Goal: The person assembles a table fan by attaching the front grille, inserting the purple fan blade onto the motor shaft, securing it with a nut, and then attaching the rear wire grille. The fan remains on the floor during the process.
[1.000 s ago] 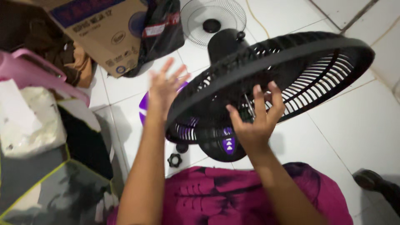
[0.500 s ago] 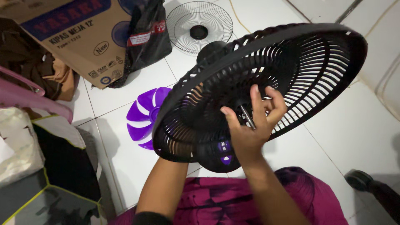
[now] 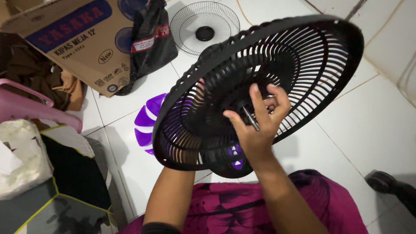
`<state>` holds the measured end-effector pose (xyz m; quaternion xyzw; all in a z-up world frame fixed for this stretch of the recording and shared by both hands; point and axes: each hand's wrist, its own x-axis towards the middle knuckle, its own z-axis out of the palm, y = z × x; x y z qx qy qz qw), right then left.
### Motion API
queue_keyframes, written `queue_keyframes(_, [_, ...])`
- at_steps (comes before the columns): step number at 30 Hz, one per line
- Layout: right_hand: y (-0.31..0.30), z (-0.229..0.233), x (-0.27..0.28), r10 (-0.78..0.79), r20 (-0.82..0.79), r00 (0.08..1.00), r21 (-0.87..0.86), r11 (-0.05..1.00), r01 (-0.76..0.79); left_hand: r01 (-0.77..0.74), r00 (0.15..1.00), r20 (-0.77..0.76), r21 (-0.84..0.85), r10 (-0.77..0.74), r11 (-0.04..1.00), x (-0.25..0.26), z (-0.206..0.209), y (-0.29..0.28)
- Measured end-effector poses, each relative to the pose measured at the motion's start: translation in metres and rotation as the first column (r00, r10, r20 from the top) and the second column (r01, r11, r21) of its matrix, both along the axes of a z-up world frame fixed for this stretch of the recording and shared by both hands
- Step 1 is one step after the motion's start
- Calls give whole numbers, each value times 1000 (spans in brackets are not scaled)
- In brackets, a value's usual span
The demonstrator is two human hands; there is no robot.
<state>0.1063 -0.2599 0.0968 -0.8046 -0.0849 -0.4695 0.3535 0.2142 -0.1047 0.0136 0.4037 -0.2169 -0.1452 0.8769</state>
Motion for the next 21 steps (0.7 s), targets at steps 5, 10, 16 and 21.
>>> queue_keyframes(5, [-3,-3,2,1,7,1000,-18,1000,0,-14,1000,-10,0,14,1000,-1,-3,3])
queue_keyframes(10, [0,-6,1,-2,3,1000,58,998,2,-20,1000,-15,-8,20,1000,-1,-5,2])
queue_keyframes(16, [3,-5,-1,-10,-5,1000,45,999,11,-30,999,-12,-19,30,999,-2,0,1])
queue_keyframes(21, [0,-6,0,-22,24,999,-8,1000,22,-33,999,-12,-26,33,999,-6,-1,2])
